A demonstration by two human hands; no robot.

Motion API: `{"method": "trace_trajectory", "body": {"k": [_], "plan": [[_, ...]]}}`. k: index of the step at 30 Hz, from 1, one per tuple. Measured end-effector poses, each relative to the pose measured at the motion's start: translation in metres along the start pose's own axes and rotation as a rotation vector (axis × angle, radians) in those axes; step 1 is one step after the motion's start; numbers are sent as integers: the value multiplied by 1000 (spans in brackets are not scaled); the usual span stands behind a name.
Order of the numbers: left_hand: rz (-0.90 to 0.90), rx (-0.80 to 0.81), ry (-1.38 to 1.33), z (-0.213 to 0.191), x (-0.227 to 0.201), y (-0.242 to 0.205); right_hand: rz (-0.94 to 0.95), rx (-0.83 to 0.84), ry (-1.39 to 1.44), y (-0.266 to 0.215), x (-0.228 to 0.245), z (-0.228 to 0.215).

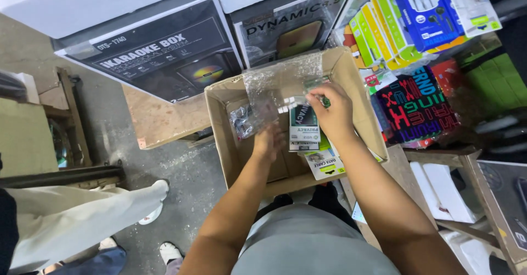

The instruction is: Sorting and organizing small electronics accessories such as cables and screen protectors in a cardboard box.

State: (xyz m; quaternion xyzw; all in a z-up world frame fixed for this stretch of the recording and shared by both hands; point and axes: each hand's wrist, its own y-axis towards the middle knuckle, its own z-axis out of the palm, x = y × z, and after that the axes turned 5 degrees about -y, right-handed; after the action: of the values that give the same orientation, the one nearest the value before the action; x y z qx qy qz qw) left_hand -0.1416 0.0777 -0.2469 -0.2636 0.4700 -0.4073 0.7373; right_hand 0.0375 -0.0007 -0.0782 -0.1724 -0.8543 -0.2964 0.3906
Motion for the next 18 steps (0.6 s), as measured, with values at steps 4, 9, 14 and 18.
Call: {"method": "trace_trajectory", "body": {"k": [4, 9, 14, 18], "plan": [[-21, 205, 87, 26, -4, -22, -203, -51, -172, -17, -2, -16], [182, 351, 474, 76, -36, -72, -372, -42, -353, -24, 10, -44], [196, 557, 483, 92, -34, -73, -401, -92, -366, -29, 9, -68], [246, 611, 512, 106, -26, -67, -386, -117, -422, -34, 2, -82]]}}
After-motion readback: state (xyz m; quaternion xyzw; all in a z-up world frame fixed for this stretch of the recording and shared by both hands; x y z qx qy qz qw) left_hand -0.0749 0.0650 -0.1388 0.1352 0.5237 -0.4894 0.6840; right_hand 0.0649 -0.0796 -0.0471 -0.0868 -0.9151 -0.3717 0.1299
